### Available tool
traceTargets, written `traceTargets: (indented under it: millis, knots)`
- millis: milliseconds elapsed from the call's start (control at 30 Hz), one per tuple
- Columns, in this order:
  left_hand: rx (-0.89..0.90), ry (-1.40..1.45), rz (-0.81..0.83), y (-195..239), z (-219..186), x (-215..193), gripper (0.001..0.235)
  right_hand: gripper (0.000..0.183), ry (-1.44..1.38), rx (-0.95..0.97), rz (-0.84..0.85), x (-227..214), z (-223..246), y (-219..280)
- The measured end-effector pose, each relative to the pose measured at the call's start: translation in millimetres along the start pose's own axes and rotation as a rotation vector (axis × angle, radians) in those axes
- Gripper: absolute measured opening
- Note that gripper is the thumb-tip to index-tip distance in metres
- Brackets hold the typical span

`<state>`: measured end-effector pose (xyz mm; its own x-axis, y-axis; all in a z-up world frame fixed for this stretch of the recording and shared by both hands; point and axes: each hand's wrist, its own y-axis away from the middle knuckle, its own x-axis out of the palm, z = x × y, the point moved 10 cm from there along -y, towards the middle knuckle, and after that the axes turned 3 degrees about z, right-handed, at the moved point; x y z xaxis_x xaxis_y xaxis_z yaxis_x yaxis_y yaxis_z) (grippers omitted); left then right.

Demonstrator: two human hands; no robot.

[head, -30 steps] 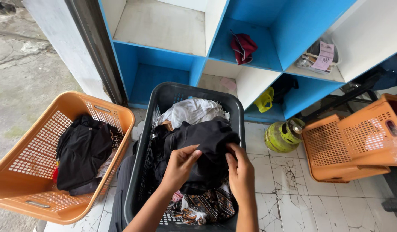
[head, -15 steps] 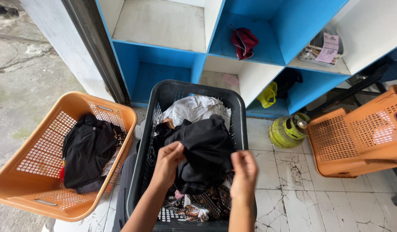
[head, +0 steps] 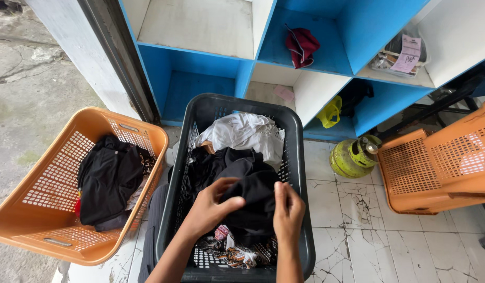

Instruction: The person sits on the floor and sorts through a pile of clothes in a black laundry basket. They pick up various garments, including black shirts and patterned items, inspect them, and transfer them into an adjacent orange basket.

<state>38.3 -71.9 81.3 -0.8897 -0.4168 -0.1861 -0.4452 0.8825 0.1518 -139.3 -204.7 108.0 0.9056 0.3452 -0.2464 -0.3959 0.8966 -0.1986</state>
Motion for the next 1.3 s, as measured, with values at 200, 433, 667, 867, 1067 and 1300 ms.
traceTargets:
  millis: [200, 433, 667, 867, 1067, 1300]
  knots:
    - [0.027, 0.394, -0.074, -10, 25, 3, 0.04, 0.039, 0.284, -0.401, 0.056, 27, 63, 5]
    - [-0.403, 1.538, -0.136, -9, 73, 13, 0.031, 0.034, 0.486, -0.356, 0.263, 52, 32, 3]
    - [0.1, 0.911, 0.191, -10, 26, -9, 0.034, 0.051, 0.42, -0.564, -0.034, 15, 83, 11]
    - [0.115, 1.009, 0.143, -1, -6, 10, 0.045, 0.016, 0.477, -0.296, 0.31, 73, 44, 33]
    - [0.176, 0.908, 0.195, 17, -4, 20, 0.042, 0.016, 0.257, -0.304, 0.528, 87, 22, 32]
    - [0.131, 0.929, 0.193, 13, 9, 21, 0.046, 0.019, 0.065, 0.085, 0.514, 67, -8, 27]
